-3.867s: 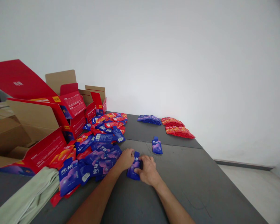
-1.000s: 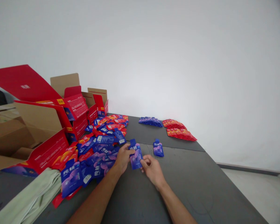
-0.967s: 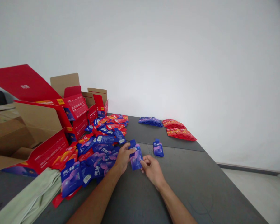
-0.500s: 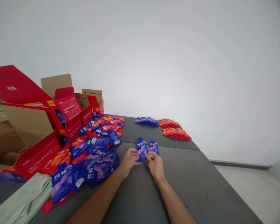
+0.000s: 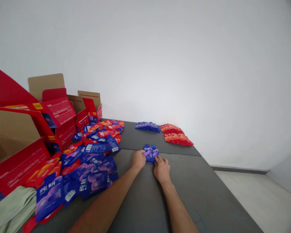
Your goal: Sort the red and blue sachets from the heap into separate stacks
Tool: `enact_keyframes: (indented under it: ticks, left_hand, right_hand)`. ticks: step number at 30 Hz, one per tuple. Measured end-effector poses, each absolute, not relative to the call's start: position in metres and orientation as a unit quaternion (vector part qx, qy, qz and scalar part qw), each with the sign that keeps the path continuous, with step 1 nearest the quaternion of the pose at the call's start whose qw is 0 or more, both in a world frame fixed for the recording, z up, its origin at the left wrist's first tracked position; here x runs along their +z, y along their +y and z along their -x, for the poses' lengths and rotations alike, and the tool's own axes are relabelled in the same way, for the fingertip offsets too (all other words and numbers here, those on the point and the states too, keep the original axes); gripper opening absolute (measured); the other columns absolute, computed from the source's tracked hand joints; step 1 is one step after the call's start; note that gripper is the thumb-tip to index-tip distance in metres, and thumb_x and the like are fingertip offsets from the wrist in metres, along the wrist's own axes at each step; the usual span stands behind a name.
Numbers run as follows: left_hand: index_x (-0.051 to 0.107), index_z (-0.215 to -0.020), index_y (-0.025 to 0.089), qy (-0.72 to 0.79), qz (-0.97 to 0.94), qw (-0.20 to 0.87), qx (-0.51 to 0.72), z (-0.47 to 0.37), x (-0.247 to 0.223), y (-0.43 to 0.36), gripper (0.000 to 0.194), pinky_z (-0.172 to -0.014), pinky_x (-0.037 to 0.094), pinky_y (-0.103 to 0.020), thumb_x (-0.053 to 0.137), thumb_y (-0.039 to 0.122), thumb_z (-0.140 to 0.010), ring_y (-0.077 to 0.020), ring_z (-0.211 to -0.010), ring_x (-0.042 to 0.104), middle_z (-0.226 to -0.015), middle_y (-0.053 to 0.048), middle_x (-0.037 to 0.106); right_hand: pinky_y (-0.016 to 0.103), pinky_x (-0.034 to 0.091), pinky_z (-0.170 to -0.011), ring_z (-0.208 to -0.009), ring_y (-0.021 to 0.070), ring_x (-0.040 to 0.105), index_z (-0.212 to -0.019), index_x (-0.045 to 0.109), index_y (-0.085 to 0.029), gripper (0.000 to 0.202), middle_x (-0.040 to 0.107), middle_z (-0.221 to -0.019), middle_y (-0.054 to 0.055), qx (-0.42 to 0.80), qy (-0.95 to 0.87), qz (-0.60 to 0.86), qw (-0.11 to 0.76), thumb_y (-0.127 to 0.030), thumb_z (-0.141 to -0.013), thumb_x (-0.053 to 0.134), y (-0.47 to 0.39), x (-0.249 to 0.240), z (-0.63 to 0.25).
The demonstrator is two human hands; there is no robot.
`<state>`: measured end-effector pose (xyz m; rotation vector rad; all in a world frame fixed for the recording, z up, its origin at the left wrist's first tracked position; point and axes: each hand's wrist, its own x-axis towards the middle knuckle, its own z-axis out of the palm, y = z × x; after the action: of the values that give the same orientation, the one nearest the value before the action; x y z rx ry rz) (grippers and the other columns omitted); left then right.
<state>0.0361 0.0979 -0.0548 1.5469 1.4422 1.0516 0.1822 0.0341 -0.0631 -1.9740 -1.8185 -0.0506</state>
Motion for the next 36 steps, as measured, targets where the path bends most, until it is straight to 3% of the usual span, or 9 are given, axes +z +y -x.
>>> enact_keyframes:
  ticks: [4,10,16,20,36]
  left_hand:
    - [0.075,-0.097,0.02,0.546,-0.664,0.332,0.388,-0.04,-0.049,0.089,0.025,-0.102,0.038,-0.036,0.06,0.017,-0.077,-0.0258,-0.109,0.06,-0.104,-0.012,0.07]
    - [0.066,-0.118,0.021,0.514,-0.792,0.179,0.275,-0.041,-0.044,0.077,0.043,-0.108,0.032,-0.041,0.063,0.026,-0.076,-0.0286,-0.127,0.044,-0.139,-0.01,0.053]
    - [0.061,-0.124,0.021,0.486,-0.819,0.178,0.249,-0.043,-0.047,0.077,0.045,-0.107,0.033,-0.036,0.055,0.018,-0.08,-0.0231,-0.124,0.05,-0.131,-0.009,0.061]
    - [0.063,-0.123,0.026,0.496,-0.821,0.148,0.242,-0.046,-0.045,0.072,0.044,-0.105,0.035,-0.038,0.052,0.017,-0.082,-0.0238,-0.123,0.05,-0.132,-0.007,0.06]
    - [0.061,-0.123,0.028,0.522,-0.813,0.153,0.208,-0.051,-0.033,0.062,0.046,-0.104,0.034,-0.044,0.048,0.016,-0.08,-0.0275,-0.126,0.045,-0.136,-0.008,0.054]
  right_hand:
    - [0.038,0.042,-0.087,-0.119,0.0256,0.045,-0.129,0.059,-0.031,0.046,0.054,-0.139,0.002,-0.001,-0.654,0.729,0.202,-0.015,-0.09,0.04,0.034,-0.061,-0.184]
    - [0.041,0.039,-0.091,-0.125,0.026,0.043,-0.131,0.056,-0.03,0.048,0.051,-0.143,0.003,0.015,-0.644,0.742,0.186,-0.016,-0.087,0.043,0.031,-0.053,-0.186]
    - [0.045,0.036,-0.095,-0.126,0.0277,0.043,-0.132,0.055,-0.027,0.044,0.05,-0.143,0.007,0.023,-0.641,0.741,0.2,-0.032,-0.089,0.049,0.03,-0.052,-0.186]
    - [0.044,0.036,-0.094,-0.125,0.0264,0.044,-0.13,0.056,-0.026,0.041,0.053,-0.141,0.006,0.016,-0.635,0.745,0.204,-0.031,-0.091,0.045,0.03,-0.053,-0.188]
    - [0.043,0.037,-0.093,-0.124,0.0269,0.043,-0.134,0.053,-0.027,0.047,0.049,-0.143,0.007,0.015,-0.629,0.75,0.205,-0.024,-0.088,0.046,0.029,-0.051,-0.185]
